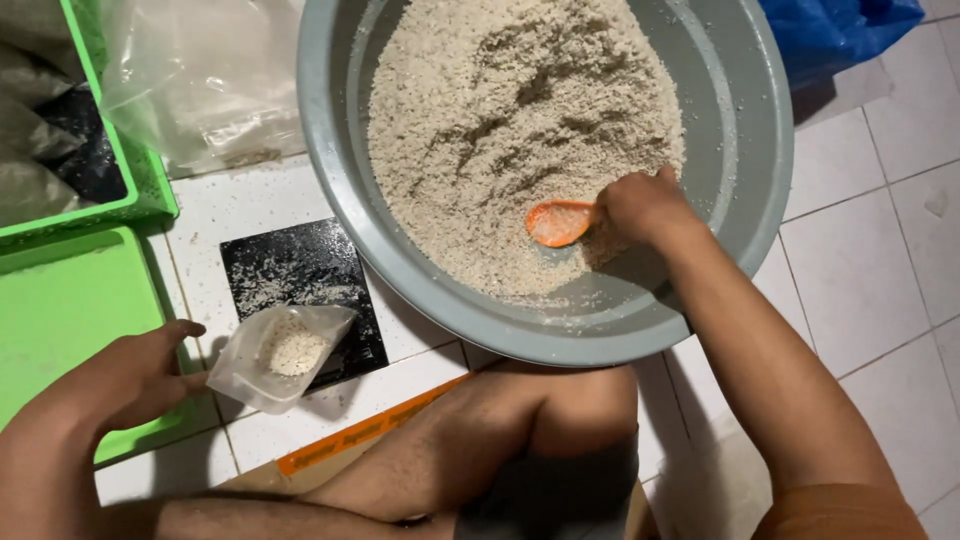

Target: Packaging grains into small plastic bags by scooping from a large basin, weighing on a digital scale, and organizing them in a tray.

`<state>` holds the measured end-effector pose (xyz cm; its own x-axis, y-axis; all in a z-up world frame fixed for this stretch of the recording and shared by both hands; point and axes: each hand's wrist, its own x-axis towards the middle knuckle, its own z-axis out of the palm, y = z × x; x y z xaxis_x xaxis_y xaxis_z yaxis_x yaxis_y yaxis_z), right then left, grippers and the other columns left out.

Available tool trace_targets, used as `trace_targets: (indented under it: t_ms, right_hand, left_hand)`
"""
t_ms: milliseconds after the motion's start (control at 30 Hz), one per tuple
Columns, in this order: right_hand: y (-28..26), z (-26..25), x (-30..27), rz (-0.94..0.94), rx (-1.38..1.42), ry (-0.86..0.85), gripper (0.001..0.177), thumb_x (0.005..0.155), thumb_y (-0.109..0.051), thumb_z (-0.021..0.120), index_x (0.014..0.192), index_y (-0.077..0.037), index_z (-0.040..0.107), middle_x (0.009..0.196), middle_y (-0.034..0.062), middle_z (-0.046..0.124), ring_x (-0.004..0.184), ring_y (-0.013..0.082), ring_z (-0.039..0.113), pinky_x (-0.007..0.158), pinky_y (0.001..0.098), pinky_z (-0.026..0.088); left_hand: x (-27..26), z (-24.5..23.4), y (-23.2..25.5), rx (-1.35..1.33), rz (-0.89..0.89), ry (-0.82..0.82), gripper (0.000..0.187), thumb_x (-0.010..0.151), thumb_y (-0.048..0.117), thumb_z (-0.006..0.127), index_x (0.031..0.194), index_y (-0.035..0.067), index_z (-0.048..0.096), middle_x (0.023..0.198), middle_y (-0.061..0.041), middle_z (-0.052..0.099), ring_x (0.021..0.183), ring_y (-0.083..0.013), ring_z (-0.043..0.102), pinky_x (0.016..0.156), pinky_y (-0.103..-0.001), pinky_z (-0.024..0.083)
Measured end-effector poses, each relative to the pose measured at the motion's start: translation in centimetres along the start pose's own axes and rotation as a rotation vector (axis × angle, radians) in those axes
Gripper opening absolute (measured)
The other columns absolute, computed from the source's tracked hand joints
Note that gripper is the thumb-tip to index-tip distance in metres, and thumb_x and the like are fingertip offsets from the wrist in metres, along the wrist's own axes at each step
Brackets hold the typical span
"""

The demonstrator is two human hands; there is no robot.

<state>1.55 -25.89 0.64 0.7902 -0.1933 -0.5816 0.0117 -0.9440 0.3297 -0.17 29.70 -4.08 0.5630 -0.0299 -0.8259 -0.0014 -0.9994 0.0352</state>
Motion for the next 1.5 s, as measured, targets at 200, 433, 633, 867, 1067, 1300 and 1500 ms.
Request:
trace_targets:
  t_ms: [200,433,633,867,1067,1300,1500]
  right_hand:
    - [-3.5,-1.2,-1.9,-0.249,0.061,-0.129,0.025,0.084,-0.023,0.061,0.105,-0.021,0.076,0.099,0.0014,0.075,0.088,0.0269,0.068,0.091,0.0454,0.051]
    - [0.4,-1.1,-2.8,-0.141,0.292,-0.173,0.031,0.075,-0.024,0.067,0.1,-0.01,0.077,0.087,0.0083,0.076,0.074,0.0247,0.066,0.074,0.0357,0.054]
    - [3.7,-1.8,-7.5,-0.021,0.388,-0.062,0.033,0.084,-0.02,0.062,0.112,-0.009,0.075,0.096,0.008,0.078,0.079,0.023,0.07,0.076,0.035,0.055]
    - [0.2,-7.0,-16.8,0.052,0.62,0.178,0.027,0.092,-0.017,0.063,0.106,0.004,0.074,0.071,0.0141,0.07,0.059,0.0214,0.052,0.054,0.0343,0.045]
    - [-6.2,-9.6,-20.7,-0.124,0.687,0.345,0.028,0.091,-0.02,0.066,0.108,0.0,0.075,0.065,0.0128,0.069,0.049,0.0183,0.047,0.044,0.0303,0.036]
    - [-15.2,-9.1,-19.7,-0.288,0.764,0.421,0.025,0.09,-0.025,0.067,0.109,-0.014,0.077,0.088,0.0189,0.074,0.09,0.037,0.07,0.08,0.046,0.051]
    - [-19.8,-9.3,-19.3,-0.256,0.638,0.543,0.022,0.088,-0.034,0.067,0.106,-0.028,0.078,0.074,0.0036,0.072,0.078,0.0249,0.07,0.072,0.0364,0.054]
  left_hand:
    - [0.9,0.6,-0.6,0.059,0.057,0.051,0.066,0.083,0.033,0.074,0.143,0.028,0.046,0.102,-0.003,0.082,0.093,-0.0212,0.08,0.083,-0.033,0.064]
    - [-3.9,-2.2,1.4,0.079,0.095,0.149,0.057,0.078,0.045,0.078,0.127,0.02,0.061,0.099,-0.003,0.081,0.09,-0.0214,0.079,0.083,-0.035,0.062]
    - [-4.7,-1.7,1.0,-0.216,0.196,0.355,0.061,0.084,0.039,0.07,0.137,0.016,0.053,0.103,-0.014,0.076,0.091,-0.0351,0.074,0.081,-0.046,0.059]
    - [-7.2,-0.7,1.3,-0.553,0.79,0.906,0.039,0.081,0.008,0.069,0.12,0.005,0.066,0.098,-0.012,0.063,0.084,-0.0283,0.06,0.077,-0.038,0.049]
    - [-10.0,0.1,2.4,-0.694,1.052,0.972,0.03,0.076,-0.001,0.066,0.104,0.008,0.072,0.111,-0.008,0.057,0.099,-0.0234,0.058,0.083,-0.033,0.048]
    - [-8.2,1.3,3.2,-0.506,1.117,0.998,0.027,0.077,0.011,0.075,0.104,0.01,0.074,0.124,-0.019,0.056,0.107,-0.0403,0.06,0.097,-0.047,0.049]
    - [-7.9,1.2,3.5,-0.467,1.036,0.966,0.022,0.077,0.014,0.075,0.099,0.014,0.076,0.125,-0.013,0.055,0.104,-0.0343,0.063,0.093,-0.045,0.05]
